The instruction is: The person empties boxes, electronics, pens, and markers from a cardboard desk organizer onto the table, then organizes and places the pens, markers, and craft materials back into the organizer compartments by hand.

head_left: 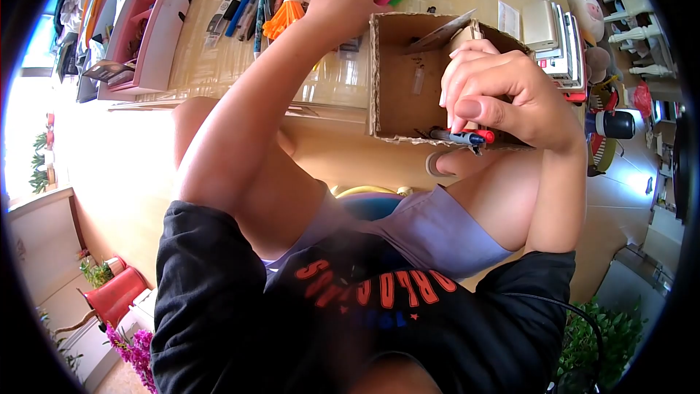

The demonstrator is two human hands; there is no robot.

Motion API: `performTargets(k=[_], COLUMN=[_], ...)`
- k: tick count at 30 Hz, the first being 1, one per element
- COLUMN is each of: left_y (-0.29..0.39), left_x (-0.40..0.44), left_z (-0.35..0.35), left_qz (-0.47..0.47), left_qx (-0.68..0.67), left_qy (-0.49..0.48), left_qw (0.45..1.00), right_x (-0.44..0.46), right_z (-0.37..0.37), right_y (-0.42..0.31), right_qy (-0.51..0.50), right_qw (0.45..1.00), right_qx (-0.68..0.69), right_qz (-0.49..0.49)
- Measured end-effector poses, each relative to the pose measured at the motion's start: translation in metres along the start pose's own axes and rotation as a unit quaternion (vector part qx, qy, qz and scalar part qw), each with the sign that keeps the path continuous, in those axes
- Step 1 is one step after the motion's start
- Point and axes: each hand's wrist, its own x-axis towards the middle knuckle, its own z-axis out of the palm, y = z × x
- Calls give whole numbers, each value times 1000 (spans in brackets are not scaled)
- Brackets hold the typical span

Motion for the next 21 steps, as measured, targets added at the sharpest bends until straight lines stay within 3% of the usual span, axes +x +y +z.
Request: performTargets(k=[4,8,11,12,15,16,19,21], left_y=[6,0,-3,17,14,20,31,48], left_x=[-3,-9,-16,-23,-34,-37,-46,-55], left_z=[-14,-18,-35,-54,-64,-75,-74,-79], left_qz=[-38,-18,-16,-84,-63,-116,-29,-9], left_qx=[-64,-35,-24,-95,-126,-169,-399,-414], left_qy=[-24,121,151,129,223,147,124,68], left_qw=[997,992,988,984,965,968,908,908], right_x=[-1,0,-2,-2,2,2,2,1], right_z=[1,7,1,1,4,5,0,-2], right_y=[0,-5,-2,-2,1,1,6,11], right_qy=[45,149,199,214,311,336,393,419], right_qw=[999,986,976,974,945,930,902,890], right_qx=[19,59,45,52,96,145,179,181], right_qz=[21,51,75,47,31,28,29,-10])
